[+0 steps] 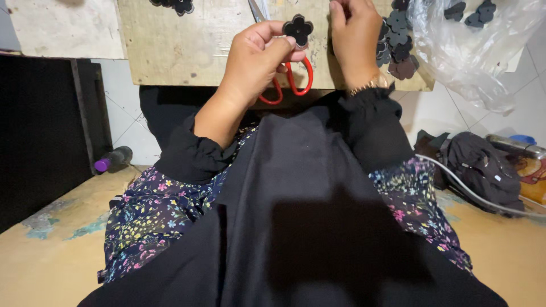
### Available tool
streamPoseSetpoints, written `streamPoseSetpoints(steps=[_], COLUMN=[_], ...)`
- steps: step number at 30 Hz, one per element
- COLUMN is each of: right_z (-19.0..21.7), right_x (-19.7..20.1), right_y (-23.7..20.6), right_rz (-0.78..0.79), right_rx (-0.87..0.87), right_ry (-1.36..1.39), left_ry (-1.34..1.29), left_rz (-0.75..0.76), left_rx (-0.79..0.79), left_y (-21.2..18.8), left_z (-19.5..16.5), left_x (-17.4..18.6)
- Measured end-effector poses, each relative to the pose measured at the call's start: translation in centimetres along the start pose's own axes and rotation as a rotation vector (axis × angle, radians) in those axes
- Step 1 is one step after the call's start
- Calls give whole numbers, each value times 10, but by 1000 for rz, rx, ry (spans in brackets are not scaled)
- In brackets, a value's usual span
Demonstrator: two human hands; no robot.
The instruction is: The person sits at a workbench and uses red-handled scissors to trim the edges of small black flower-shaped fabric pieces, one at a time, then places each finished piece on the table with a growing pile of completed flowers.
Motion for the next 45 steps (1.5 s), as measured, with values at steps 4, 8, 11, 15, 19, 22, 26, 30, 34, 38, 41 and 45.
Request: streamPoseSetpoints(steps=[4, 8, 11, 15, 19, 22, 26, 30, 34, 38, 41, 45], right_z=[6, 29, 41, 49, 46, 45, 45, 42, 42, 39, 37, 36], right_x=[3, 15, 23, 23, 15, 14, 14, 14, 14, 10, 7, 6], right_y=[-16, -31, -40, -46, -51, -53, -54, -53, -53, -56, -57, -59], right_rz=[-93, -89, -78, -44, 6, 11, -3, -77, -17, 1, -30, -29], right_rx=[-250, -293, -281, -132, -107, -96, -118, -194, -177, -206, -242, -304], right_ry=[476, 669, 721, 661, 522, 498, 554, 740, 705, 712, 803, 869], left_ry=[-68, -80, -109, -140, -108, -106, -62, -25, 88, 328, 336, 230], left_rz=[10, 23, 49, 64, 43, 73, 32, 22, -49, -175, -175, -96], left_rx=[-4, -70, -89, -67, -43, -72, -103, -158, -207, -223, -287, -235], left_y=[6, 8, 7, -1, -9, -11, -13, -16, -23, -32, -35, -29], left_z=[6, 8, 8, 8, 7, 4, 4, 1, -7, -15, -17, -11], left_x=[0, -2, -6, -9, -11, -14, -14, -17, -20, -21, -24, -23])
Point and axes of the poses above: each hand's wrist, its own y-axis towards the middle knuckle, its own x-axis out of the back of the hand, z = x × y, the point moved 4 cm from there along y, towards the middle knuckle, and after that the axes turned 15 degrees about x, right-handed, at the moved point
